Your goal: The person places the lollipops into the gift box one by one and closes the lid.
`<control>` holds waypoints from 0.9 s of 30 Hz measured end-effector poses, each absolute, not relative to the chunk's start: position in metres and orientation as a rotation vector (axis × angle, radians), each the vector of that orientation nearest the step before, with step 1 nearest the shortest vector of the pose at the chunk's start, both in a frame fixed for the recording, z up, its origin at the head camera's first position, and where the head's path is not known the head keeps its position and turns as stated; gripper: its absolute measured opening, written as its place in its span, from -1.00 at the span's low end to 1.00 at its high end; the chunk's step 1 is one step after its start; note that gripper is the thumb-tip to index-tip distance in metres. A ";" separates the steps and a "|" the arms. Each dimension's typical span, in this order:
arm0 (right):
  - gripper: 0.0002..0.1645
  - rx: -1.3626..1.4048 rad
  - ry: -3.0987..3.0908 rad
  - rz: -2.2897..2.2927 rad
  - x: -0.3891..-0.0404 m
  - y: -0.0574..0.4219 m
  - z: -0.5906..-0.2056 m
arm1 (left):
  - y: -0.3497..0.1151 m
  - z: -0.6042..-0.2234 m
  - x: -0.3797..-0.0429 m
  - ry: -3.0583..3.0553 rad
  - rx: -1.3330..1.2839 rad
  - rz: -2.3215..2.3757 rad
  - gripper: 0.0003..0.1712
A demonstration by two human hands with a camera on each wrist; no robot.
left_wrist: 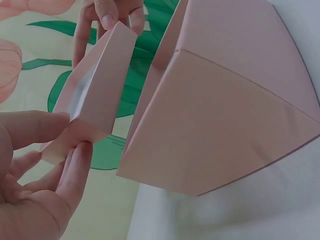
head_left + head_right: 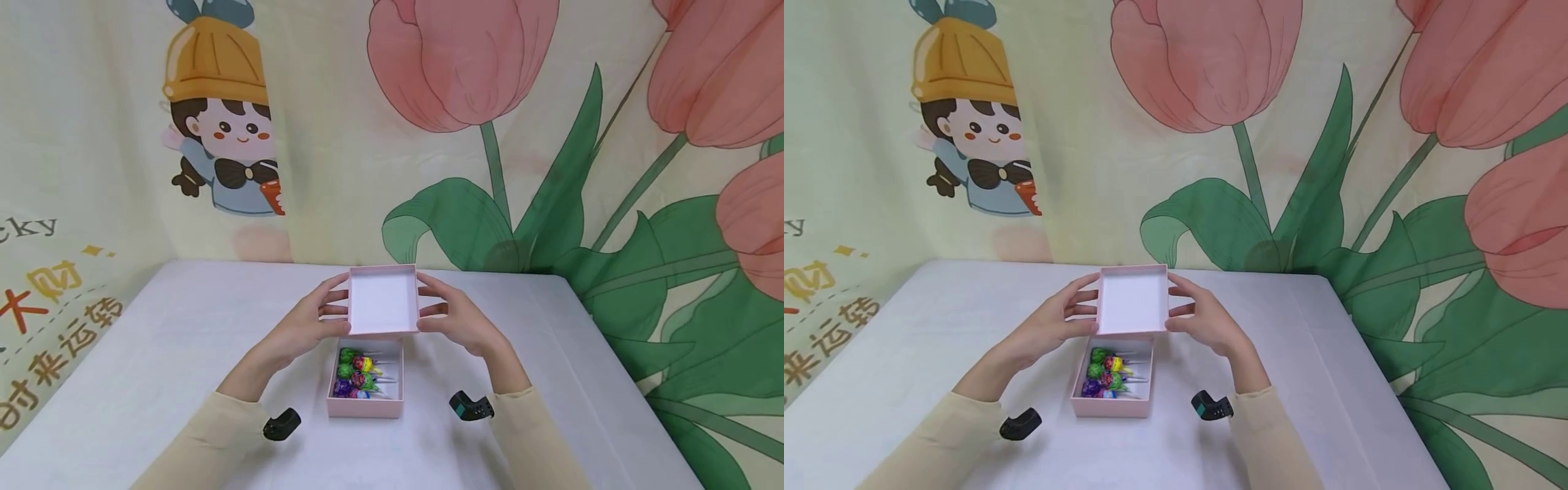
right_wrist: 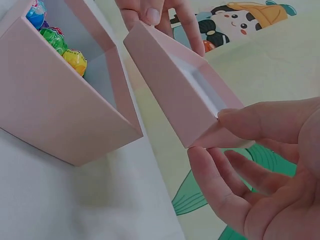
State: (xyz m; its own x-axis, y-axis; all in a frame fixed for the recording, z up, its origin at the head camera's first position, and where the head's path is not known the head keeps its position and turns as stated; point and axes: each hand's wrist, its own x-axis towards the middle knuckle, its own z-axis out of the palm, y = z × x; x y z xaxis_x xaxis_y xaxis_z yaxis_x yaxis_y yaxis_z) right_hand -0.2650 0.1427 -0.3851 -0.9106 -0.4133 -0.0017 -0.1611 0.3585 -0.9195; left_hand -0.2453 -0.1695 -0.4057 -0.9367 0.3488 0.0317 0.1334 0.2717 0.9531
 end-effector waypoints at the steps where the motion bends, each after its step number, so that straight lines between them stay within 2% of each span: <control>1: 0.08 -0.527 2.386 -1.585 -0.265 0.144 -0.386 | -0.169 -0.406 -0.245 2.354 0.454 1.742 0.04; 8: 0.03 -0.557 2.421 -1.613 -0.262 0.145 -0.392 | -0.167 -0.406 -0.246 2.360 0.441 1.773 -0.08; 20: -0.22 -0.497 2.493 -1.700 -0.262 0.144 -0.391 | -0.158 -0.398 -0.243 2.487 0.467 1.739 -0.34; 27: -0.26 -0.468 2.514 -1.728 -0.262 0.143 -0.391 | -0.152 -0.395 -0.240 2.546 0.487 1.748 -0.44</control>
